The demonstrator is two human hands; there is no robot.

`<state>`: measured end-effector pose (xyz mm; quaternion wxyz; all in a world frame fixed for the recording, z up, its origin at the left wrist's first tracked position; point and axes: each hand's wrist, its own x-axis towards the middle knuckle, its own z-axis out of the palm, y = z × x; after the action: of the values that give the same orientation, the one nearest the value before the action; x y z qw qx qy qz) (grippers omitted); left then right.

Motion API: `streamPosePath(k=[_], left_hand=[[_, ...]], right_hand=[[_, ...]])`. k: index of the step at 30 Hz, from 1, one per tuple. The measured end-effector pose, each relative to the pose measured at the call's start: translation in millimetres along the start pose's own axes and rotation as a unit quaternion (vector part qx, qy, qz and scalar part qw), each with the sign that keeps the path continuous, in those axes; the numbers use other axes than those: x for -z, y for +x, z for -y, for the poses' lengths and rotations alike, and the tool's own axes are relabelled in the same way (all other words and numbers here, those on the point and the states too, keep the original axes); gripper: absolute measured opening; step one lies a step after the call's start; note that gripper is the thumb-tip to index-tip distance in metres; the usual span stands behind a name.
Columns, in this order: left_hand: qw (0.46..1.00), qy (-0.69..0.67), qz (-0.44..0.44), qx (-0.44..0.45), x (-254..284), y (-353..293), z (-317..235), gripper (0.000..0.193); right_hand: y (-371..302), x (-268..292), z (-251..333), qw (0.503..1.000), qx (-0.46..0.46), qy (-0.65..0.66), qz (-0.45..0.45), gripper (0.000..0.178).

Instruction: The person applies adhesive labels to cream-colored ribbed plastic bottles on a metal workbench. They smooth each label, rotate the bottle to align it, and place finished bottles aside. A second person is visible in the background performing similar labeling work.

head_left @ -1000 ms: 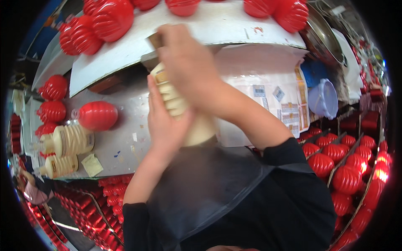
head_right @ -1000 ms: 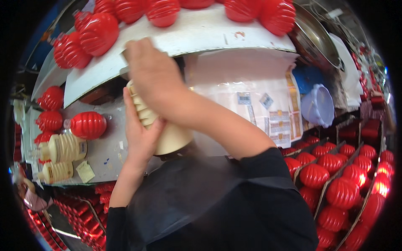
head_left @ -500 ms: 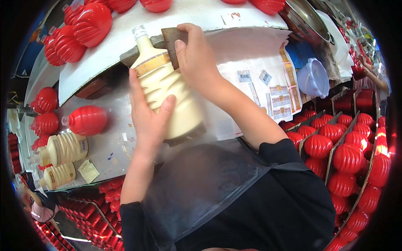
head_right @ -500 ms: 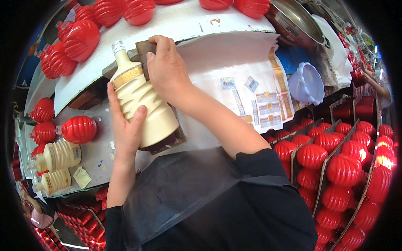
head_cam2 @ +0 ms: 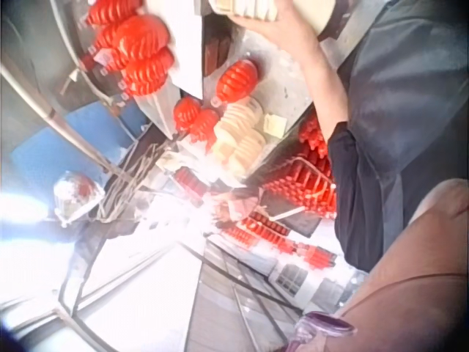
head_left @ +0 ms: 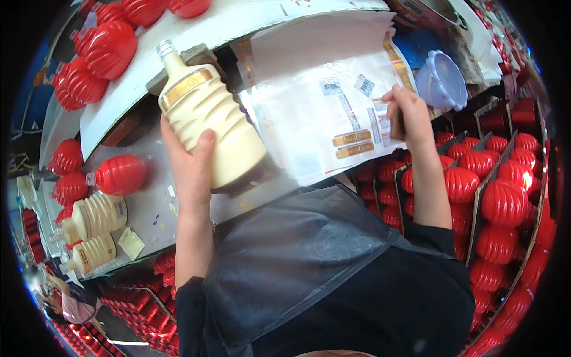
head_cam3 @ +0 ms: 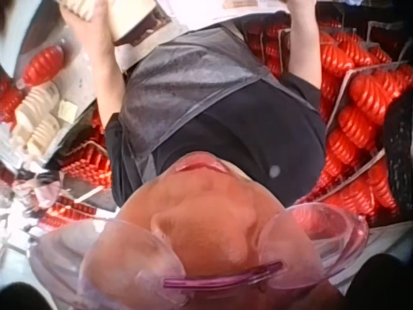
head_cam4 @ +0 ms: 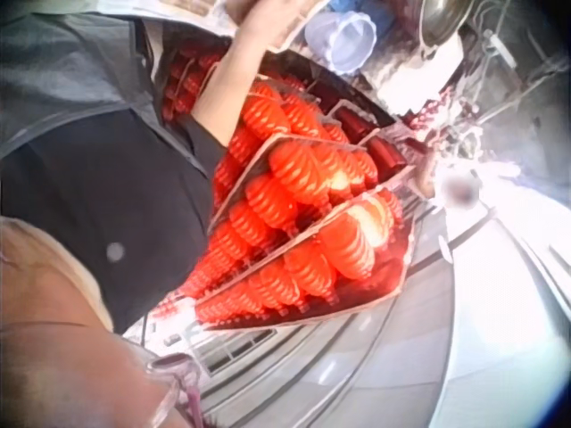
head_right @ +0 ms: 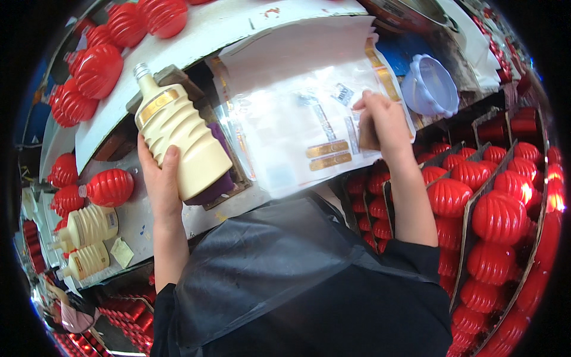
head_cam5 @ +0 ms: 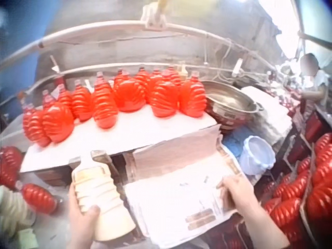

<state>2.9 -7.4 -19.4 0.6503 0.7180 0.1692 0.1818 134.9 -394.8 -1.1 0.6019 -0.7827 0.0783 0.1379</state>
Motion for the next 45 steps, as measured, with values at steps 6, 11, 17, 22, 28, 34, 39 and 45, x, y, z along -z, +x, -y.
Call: streamPosePath(k=[6, 11, 17, 22, 28, 34, 39, 45], left_hand=[[0.994, -0.102, -0.01, 0.048, 0, -7, 8, 0.079], [0.994, -0.104, 0.002, 0.025, -2, -13, 5, 0.072], [0.994, -0.107, 0.0, 0.018, -2, -15, 5, 0.069], [0.992, -0.128, -0.001, 0.019, -3, -16, 7, 0.068], [0.993, -0.12, -0.002, 0.008, -2, -16, 11, 0.067], [0.996, -0.084, -0.013, -0.003, 1, -33, 17, 0.066], [0.992, -0.127, -0.004, -0.023, 2, -46, 13, 0.077], [0.994, -0.108, -0.014, 0.005, 5, -63, 7, 0.075]], right_hand=[[-84, -32, -71, 0.875, 0.327, -0.348, -0.081, 0.015], [-92, -20, -88, 0.866, 0.309, -0.358, -0.163, 0.022], [-86, 17, -107, 0.825, 0.285, -0.425, -0.241, 0.03], [-85, 19, -122, 0.778, 0.341, -0.495, -0.182, 0.038], [-83, 26, -123, 0.775, 0.338, -0.499, -0.188, 0.039], [-77, 33, -130, 0.75, 0.38, -0.509, -0.183, 0.032], [-77, 45, -116, 0.758, 0.411, -0.497, -0.099, 0.02], [-92, 6, -48, 0.93, 0.07, -0.357, 0.059, 0.017]])
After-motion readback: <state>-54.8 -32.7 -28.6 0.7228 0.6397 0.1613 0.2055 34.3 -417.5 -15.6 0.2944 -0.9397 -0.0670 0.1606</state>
